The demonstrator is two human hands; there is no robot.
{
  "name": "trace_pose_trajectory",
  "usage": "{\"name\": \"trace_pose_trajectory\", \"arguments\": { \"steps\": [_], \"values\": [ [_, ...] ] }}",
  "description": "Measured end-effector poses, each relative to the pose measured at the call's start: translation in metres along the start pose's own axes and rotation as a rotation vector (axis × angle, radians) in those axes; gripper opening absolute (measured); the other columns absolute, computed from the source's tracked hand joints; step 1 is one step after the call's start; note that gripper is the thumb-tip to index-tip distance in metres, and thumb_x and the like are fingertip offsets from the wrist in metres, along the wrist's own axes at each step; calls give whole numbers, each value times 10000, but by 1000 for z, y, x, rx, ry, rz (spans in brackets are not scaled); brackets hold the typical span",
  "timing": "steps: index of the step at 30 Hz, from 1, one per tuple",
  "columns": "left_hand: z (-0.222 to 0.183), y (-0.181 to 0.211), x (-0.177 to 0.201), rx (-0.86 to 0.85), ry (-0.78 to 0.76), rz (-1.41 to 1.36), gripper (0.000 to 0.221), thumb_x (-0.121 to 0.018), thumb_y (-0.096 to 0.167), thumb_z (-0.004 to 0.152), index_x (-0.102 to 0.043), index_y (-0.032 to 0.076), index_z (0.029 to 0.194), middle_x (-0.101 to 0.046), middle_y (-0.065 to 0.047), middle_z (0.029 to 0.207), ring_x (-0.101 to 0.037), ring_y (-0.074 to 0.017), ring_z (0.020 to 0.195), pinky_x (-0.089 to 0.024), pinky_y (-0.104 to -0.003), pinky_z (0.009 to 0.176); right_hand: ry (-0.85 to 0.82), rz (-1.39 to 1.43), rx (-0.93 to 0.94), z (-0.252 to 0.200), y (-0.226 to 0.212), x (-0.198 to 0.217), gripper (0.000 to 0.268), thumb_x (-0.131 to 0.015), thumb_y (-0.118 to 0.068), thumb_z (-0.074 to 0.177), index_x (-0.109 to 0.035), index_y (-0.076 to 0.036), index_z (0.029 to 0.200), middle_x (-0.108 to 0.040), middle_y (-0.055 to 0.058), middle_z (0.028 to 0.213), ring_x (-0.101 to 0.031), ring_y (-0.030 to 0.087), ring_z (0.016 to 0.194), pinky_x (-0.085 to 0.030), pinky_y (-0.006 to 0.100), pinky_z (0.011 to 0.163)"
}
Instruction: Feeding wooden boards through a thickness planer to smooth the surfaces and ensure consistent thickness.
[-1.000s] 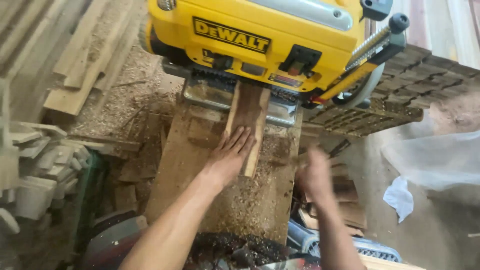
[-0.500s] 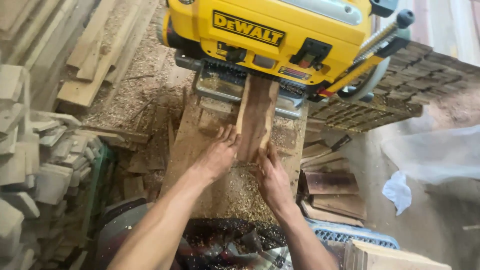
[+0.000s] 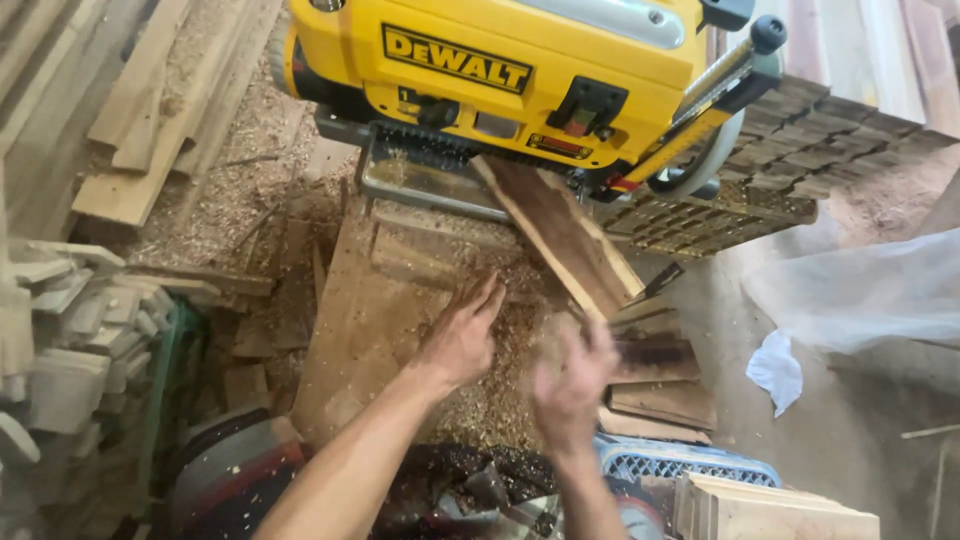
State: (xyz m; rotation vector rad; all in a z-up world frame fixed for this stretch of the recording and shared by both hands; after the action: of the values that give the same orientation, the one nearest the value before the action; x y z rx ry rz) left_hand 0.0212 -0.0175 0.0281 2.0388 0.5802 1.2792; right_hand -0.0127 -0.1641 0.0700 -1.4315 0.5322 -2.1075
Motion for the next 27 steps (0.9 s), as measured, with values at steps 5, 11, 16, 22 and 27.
{"name": "trace_pose_trajectory", "arguments": {
  "steps": [5, 11, 16, 22, 27],
  "values": [
    [-10, 31, 11, 167, 69, -146, 681, -561, 39, 934, -328, 143, 1566, -133, 12, 1726, -248, -306, 1548, -657, -309, 939, -112, -56, -371, 72, 58, 28, 605, -583, -232, 977, -393, -69, 1528, -178, 204, 1683, -161, 350, 1542, -208, 621, 1218],
    [-16, 49, 0, 409, -6, -516, 748, -583, 294, 1009, -184, 303, 1643, -262, -160, 1662, -406, -19, 438, -416, -167, 360, -257, 353, -989, 63, 46, 26, 721, -671, -146, 930, -349, -38, 1566, -523, 174, 1519, -659, 288, 1207, -591, 405, 1018],
    [-44, 45, -18, 454, -59, -395, 925, -674, 265, 1000, -24, 91, 1634, -693, -157, 1201, -746, -204, 794, -683, -257, 624, -88, 708, -1198, -23, 14, 2, 691, -733, -118, 851, -439, 50, 1454, -575, 243, 1339, -657, 368, 1164, -575, 436, 1071],
    [-72, 27, -26, 270, -121, -382, 1171, -722, 51, 936, 224, 240, 1599, -115, -121, 1701, -341, -298, 1497, -422, -420, 1224, 153, 921, -1118, -65, 25, -10, 606, -738, -31, 825, -482, -29, 1375, -656, 244, 1235, -673, 350, 1078, -625, 458, 854],
    [-46, 10, -24, 38, 94, -203, 925, -629, -9, 925, -43, 114, 1631, -418, -189, 1474, -594, -363, 1212, -648, -328, 804, 23, 860, -1015, -48, 2, 6, 779, -716, -51, 826, -394, -30, 1535, -501, 211, 1516, -671, 325, 1171, -598, 407, 989]
  ]
}}
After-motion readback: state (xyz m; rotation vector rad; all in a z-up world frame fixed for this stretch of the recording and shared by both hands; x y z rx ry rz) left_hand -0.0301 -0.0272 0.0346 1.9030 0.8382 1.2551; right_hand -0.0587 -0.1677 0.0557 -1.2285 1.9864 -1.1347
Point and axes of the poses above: each hand's wrist, its own z-axis towards the middle knuckle, its own x-axis out of the back of the hand, y = z × x, the point moved 6 cm from there along z, towards the middle knuckle
